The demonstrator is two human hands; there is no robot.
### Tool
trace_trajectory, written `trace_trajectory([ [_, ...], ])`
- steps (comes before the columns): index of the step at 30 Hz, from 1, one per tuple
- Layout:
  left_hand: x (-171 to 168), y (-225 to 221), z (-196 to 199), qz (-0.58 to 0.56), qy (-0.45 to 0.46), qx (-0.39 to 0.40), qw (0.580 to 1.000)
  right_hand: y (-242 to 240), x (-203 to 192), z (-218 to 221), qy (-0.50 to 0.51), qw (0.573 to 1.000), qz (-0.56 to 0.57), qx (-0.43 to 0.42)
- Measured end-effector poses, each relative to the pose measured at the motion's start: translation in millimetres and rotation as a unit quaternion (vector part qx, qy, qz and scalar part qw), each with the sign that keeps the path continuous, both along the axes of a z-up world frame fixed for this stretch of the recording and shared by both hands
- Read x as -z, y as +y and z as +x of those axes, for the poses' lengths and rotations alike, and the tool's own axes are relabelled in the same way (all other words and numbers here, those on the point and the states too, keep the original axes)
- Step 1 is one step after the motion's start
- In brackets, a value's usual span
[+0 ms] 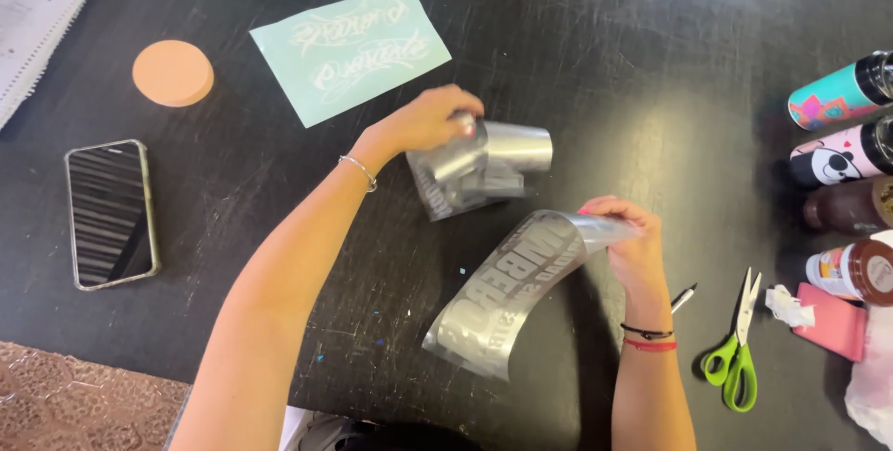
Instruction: Cutting printed vinyl sheets into individual decals using scissors and removing the excess background vinyl (weeding) using a precision weeding tool.
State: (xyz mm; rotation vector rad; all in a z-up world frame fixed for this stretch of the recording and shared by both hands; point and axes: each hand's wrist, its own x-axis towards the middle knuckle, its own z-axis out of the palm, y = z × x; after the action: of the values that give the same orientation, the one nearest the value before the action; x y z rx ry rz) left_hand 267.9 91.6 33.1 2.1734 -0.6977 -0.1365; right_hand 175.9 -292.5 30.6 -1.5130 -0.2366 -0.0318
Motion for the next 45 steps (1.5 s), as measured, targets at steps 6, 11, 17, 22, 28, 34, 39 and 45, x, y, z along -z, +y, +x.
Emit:
trace_trajectory([
  [6, -34.4, 13.1, -15.0, -0.161, 0.018, -0.072, 0.984, -15.5, -11.4, 3.5, -0.015, 1.0, -0.011, 0.014],
  [11, -35.8, 20.7, -28.2, 0.063, 0.072, -0.005, 0.995, -24.0, 5.3, 4.8, 0.015, 0.999, -0.009, 0.027],
  [17, -74.7, -1.1, -29.4, -0.359, 0.066, -0.347, 0.864, -4.8, -43.2, -25.6, -0.045, 0.997, -0.024, -0.057],
  [22, -108.3, -23.6, -67.7, -0.184, 0.01, -0.381, 0.906, 35.2, -120.4, -50.8, -0.072, 0.991, -0.042, -0.108],
  [28, -96.4, -83.7, -140.7, -0.035, -0.29, 0.061, 0.955, 76.6, -166.0, -71.2, 0.036, 0.996, -0.073, 0.03],
  [34, -120.1, -67.5, -139.6, 0.146, -0.129, 0.189, 0.962, 11.3, -121.0, -111.1, -0.05, 0.994, -0.067, 0.069],
  [39, -105.6, -34.1, -90.7, 0.158, -0.178, 0.033, 0.971, -12.5, -122.8, -118.0, 0.074, 0.914, 0.093, 0.389],
  [45, -35.9, -61.8, -61.7, 0.212, -0.282, 0.132, 0.926, -53.4, -108.3, -112.3, -0.034, 0.995, 0.026, 0.092],
])
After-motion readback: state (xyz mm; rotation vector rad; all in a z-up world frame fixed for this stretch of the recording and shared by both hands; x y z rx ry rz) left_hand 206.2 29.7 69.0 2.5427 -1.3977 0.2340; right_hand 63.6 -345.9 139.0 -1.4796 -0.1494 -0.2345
